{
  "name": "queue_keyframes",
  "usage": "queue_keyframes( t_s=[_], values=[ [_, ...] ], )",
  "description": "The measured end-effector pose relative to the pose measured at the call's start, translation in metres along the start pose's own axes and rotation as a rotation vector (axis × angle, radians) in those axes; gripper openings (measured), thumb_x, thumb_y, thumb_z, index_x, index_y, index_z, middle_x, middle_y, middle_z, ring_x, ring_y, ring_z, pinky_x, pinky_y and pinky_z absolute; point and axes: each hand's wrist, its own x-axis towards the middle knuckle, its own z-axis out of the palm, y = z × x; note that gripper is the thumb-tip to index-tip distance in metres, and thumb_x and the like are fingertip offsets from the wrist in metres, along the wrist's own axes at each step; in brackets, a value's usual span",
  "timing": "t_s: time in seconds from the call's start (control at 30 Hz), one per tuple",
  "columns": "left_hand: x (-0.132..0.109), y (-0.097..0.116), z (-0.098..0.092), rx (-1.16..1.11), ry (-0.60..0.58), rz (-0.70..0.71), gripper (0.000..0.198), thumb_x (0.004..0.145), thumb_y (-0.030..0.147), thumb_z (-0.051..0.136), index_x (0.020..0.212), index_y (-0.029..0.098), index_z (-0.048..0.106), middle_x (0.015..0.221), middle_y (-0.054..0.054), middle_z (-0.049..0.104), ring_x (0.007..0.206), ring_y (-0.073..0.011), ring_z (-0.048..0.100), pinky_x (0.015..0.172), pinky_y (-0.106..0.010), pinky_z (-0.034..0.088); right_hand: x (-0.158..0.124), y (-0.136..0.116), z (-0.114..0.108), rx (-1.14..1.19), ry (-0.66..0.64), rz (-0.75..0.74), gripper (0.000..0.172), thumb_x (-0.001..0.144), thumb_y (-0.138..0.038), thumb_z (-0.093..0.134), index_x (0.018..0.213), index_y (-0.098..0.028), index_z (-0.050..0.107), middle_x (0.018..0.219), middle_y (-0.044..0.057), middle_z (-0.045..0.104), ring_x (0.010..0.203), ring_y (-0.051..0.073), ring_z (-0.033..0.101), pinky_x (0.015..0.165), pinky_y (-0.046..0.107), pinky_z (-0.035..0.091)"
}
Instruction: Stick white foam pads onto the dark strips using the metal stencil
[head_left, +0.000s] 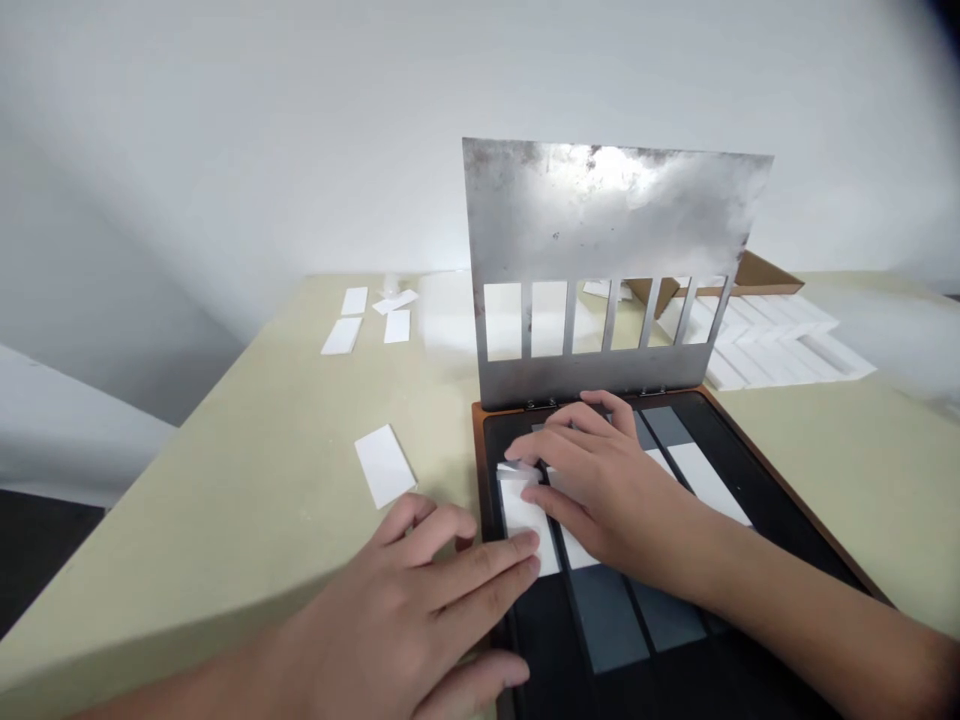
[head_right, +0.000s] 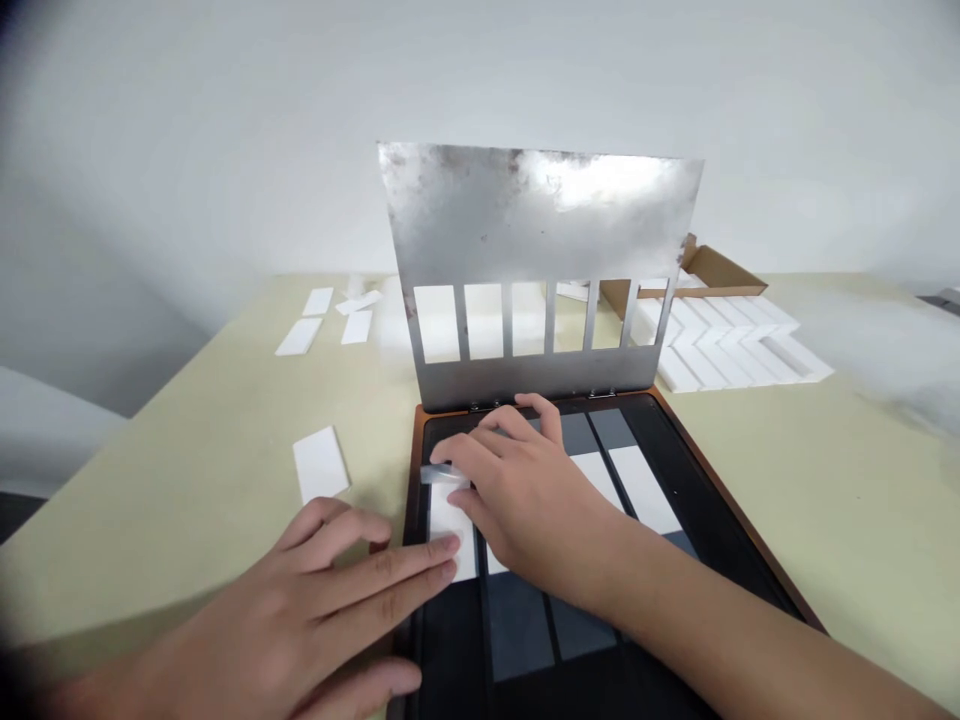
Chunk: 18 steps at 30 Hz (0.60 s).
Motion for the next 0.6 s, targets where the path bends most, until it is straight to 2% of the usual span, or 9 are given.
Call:
queue_keyframes(
  t_s=[0.07, 0.1, 0.17, 0.23, 0.43, 0.6],
  values=[
    [-0.001, 0.0, 0.002, -0.013, 0.008, -0.013, 0.036, 0.109, 0.043, 0.062, 0.135, 0.021, 0.072, 0.137, -0.001, 0.075, 0.094, -0.0207, 0.061, 0.091, -0.04, 0.042, -0.001, 0.0, 0.0, -0.004, 0.019, -0.012, 0.028, 0.102, -0.015, 0.063, 0.129, -0.022, 0.067, 0.102, 0.002, 0.078, 0.109, 0.021, 0.063, 0.118, 0.051, 0.021],
    [-0.001, 0.0, 0.003, -0.022, 0.007, -0.025, 0.036, 0.109, 0.043, 0.062, 0.136, 0.021, 0.072, 0.137, -0.002, 0.075, 0.095, -0.0209, 0.061, 0.091, -0.04, 0.042, -0.001, 0.0, 0.0, -0.014, 0.028, -0.033, 0.026, 0.102, -0.015, 0.063, 0.126, -0.023, 0.069, 0.1, 0.001, 0.079, 0.108, 0.021, 0.063, 0.119, 0.05, 0.02],
    [-0.003, 0.001, 0.004, -0.035, 0.003, -0.038, 0.037, 0.11, 0.044, 0.059, 0.136, 0.021, 0.072, 0.138, -0.002, 0.075, 0.096, -0.0213, 0.061, 0.091, -0.041, 0.042, -0.003, 0.001, 0.001, -0.052, 0.049, -0.092, 0.017, 0.101, -0.014, 0.065, 0.109, -0.025, 0.075, 0.095, -0.002, 0.079, 0.106, 0.021, 0.062, 0.12, 0.05, 0.018],
    [-0.003, 0.001, 0.004, -0.035, -0.008, -0.029, 0.037, 0.112, 0.044, 0.056, 0.136, 0.02, 0.072, 0.14, 0.0, 0.074, 0.096, -0.0211, 0.061, 0.09, -0.041, 0.042, -0.004, 0.002, 0.001, -0.093, 0.053, -0.151, 0.018, 0.097, -0.01, 0.067, 0.098, -0.026, 0.077, 0.094, -0.004, 0.078, 0.106, 0.02, 0.062, 0.123, 0.05, 0.015],
    [-0.007, 0.002, 0.006, -0.061, -0.007, -0.049, 0.038, 0.114, 0.042, 0.052, 0.136, 0.018, 0.072, 0.143, 0.003, 0.072, 0.097, -0.0205, 0.061, 0.093, -0.042, 0.039, -0.009, 0.003, -0.001, -0.143, 0.047, -0.209, 0.021, 0.095, -0.007, 0.067, 0.103, -0.024, 0.076, 0.093, -0.004, 0.077, 0.105, 0.02, 0.062, 0.126, 0.053, 0.015],
    [-0.011, 0.005, 0.014, -0.092, 0.039, -0.078, 0.04, 0.107, 0.047, 0.066, 0.135, 0.019, 0.072, 0.145, 0.006, 0.07, 0.1, -0.021, 0.061, 0.094, -0.042, 0.038, -0.01, 0.002, -0.002, -0.161, 0.023, -0.225, 0.019, 0.098, -0.008, 0.064, 0.104, -0.023, 0.075, 0.095, -0.003, 0.078, 0.107, 0.021, 0.063, 0.126, 0.054, 0.017]
  ],
)
